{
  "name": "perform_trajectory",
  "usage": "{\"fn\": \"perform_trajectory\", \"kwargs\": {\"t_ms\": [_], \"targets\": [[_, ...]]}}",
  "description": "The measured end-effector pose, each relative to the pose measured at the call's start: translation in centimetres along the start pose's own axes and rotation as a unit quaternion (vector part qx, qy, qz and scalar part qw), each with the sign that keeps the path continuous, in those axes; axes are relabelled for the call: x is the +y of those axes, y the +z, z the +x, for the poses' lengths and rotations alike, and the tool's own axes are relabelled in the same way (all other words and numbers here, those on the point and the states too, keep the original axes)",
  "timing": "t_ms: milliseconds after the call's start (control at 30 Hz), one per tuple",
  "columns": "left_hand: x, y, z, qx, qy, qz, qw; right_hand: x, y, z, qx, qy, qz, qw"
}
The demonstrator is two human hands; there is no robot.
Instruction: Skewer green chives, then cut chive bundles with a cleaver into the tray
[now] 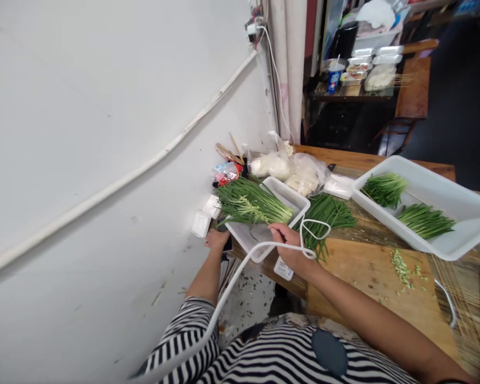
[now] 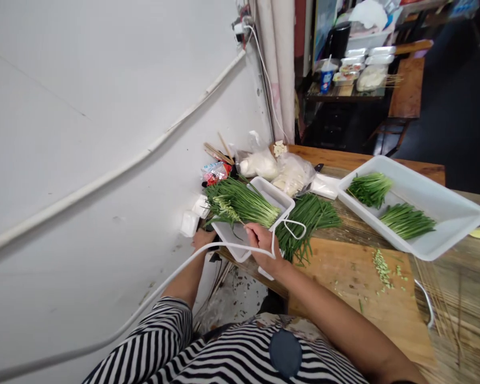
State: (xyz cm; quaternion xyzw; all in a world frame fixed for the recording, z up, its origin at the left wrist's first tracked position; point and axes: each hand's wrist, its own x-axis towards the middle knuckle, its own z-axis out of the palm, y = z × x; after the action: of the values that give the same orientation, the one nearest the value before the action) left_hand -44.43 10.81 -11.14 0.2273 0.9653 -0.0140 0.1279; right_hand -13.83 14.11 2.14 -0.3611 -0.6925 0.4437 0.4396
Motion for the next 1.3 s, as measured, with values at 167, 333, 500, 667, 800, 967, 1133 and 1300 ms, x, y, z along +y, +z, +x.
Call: {"fn": "perform_trajectory", "kwargs": {"t_ms": [167,333,500,667,800,967,1133,1300], "targets": [[0.8,0.8,-0.4,0.002,-0.042,-0.024,0.999,-0.4,-0.8,0.5,-0.007,0.006,-0.017,1.0],[0.9,0.7,-0.4,0.002,-0.04,-0.041,0.998,-0.7,-1.1,0.6,-0.016,0.0,-0.031,0.999],[1.1,0.7,0.2,-0.005,-0.044,-0.052,0.998,-0.8,-1.1,0.7,-0.038,-0.02,-0.047,0.998],[1.0,0.8,1.0,-0.004,-0.046,-0.05,0.998,-0.7,-1.1,0.8,-0.037,-0.028,-0.053,0.998],[1.2,0.6,1.8,-0.004,-0.045,-0.05,0.998,-1.0,-1.2,0.8,-0.042,-0.026,-0.067,0.997],[0.1,0.1,-1.2,0.011,-0.02,-0.089,0.996,-1.2,-1.2,0.7,-0.049,-0.037,-0.08,0.995],[-0.6,-1.4,-11.1,0.243,0.172,-0.209,0.932,-0.4,-1.9,-1.3,-0.098,-0.115,-0.124,0.981],[4.1,-3.8,-16.8,0.279,0.472,-0.277,0.789,1.3,-3.0,-4.8,-0.109,-0.166,-0.156,0.967]]}}
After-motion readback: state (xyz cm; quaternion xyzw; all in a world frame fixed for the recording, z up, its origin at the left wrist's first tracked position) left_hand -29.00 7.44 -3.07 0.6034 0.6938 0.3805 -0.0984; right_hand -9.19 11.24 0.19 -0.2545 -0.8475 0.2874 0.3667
